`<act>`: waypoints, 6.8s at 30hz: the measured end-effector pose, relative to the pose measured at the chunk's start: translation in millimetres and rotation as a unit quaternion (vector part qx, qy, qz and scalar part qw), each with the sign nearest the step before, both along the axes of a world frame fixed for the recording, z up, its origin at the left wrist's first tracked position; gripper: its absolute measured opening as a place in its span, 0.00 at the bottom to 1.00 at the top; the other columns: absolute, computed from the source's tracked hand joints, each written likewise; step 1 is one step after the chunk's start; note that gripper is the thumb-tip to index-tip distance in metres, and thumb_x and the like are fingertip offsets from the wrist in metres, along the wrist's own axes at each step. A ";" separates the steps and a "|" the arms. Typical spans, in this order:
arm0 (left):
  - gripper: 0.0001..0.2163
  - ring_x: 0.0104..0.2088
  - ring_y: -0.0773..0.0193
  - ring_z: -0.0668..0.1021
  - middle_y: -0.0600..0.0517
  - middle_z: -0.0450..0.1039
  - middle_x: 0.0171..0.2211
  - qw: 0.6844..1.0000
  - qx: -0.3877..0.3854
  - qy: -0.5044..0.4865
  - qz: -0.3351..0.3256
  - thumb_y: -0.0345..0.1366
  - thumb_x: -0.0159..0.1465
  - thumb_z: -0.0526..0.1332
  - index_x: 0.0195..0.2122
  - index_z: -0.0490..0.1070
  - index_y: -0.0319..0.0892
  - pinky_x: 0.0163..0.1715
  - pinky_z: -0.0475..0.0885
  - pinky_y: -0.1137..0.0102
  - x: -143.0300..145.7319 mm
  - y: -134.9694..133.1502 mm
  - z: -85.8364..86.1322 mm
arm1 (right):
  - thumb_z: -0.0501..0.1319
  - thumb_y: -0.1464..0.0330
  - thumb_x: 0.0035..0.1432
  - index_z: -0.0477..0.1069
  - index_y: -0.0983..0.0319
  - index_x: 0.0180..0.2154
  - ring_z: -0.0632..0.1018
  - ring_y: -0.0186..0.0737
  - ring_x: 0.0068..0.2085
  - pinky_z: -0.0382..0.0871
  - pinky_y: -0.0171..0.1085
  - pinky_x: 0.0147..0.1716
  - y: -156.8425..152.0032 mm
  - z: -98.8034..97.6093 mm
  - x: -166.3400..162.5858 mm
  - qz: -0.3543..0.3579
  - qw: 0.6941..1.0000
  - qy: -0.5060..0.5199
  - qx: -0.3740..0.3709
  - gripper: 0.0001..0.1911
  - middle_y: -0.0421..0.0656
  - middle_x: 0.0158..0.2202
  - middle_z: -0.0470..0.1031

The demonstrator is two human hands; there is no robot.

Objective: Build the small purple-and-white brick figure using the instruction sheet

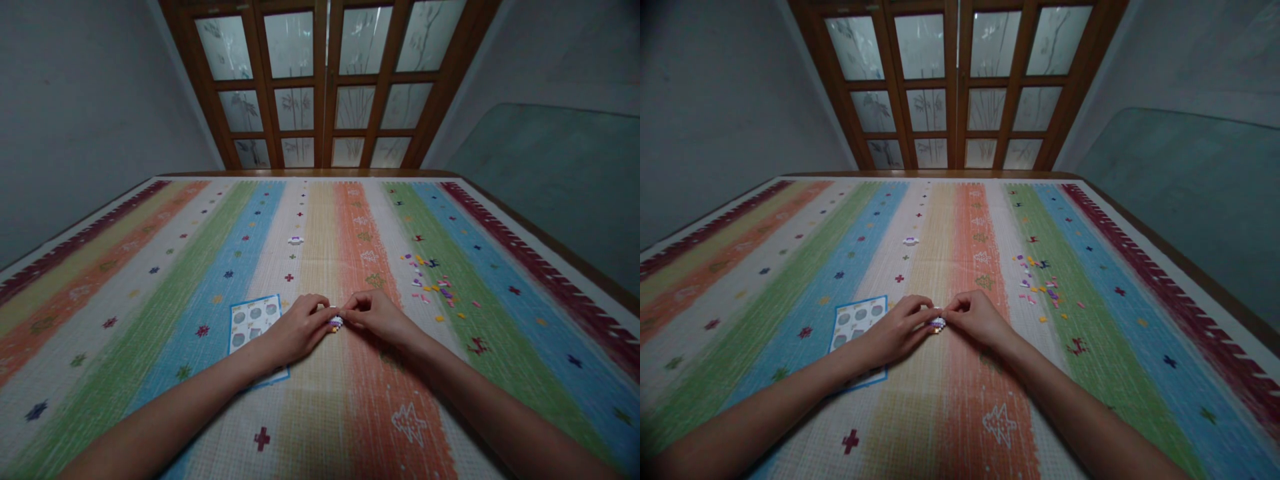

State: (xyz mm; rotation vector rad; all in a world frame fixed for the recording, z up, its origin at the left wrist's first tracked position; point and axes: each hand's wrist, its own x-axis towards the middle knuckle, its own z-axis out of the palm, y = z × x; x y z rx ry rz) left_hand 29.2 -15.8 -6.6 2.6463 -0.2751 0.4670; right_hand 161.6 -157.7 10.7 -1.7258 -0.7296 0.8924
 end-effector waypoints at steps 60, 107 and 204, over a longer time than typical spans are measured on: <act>0.08 0.40 0.60 0.73 0.45 0.70 0.39 0.999 -0.041 -0.023 0.017 0.36 0.64 0.57 0.41 0.70 0.39 0.39 0.71 0.64 0.5 -0.4 -0.9 | 0.57 0.74 0.58 0.75 0.62 0.32 0.75 0.38 0.35 0.70 0.39 0.37 -24.0 -13.9 27.7 0.125 0.899 -0.417 0.038 0.08 0.45 0.32 0.75; 0.09 0.39 0.60 0.73 0.45 0.70 0.38 0.998 -0.056 -0.028 0.027 0.37 0.63 0.58 0.41 0.70 0.39 0.39 0.72 0.64 0.6 -1.5 -3.5 | 0.59 0.71 0.58 0.75 0.60 0.33 0.76 0.40 0.35 0.72 0.40 0.35 -17.3 -23.0 -12.0 0.002 0.925 -0.346 0.156 0.06 0.44 0.31 0.77; 0.15 0.46 0.55 0.70 0.41 0.69 0.45 0.990 0.026 0.004 0.140 0.38 0.63 0.56 0.50 0.66 0.38 0.46 0.67 0.58 -8.9 39.1 36.3 | 0.68 0.71 0.46 0.58 0.58 0.59 0.73 0.46 0.50 0.67 0.50 0.49 -13.4 -23.0 -11.3 0.098 0.939 -0.312 0.108 0.39 0.51 0.51 0.71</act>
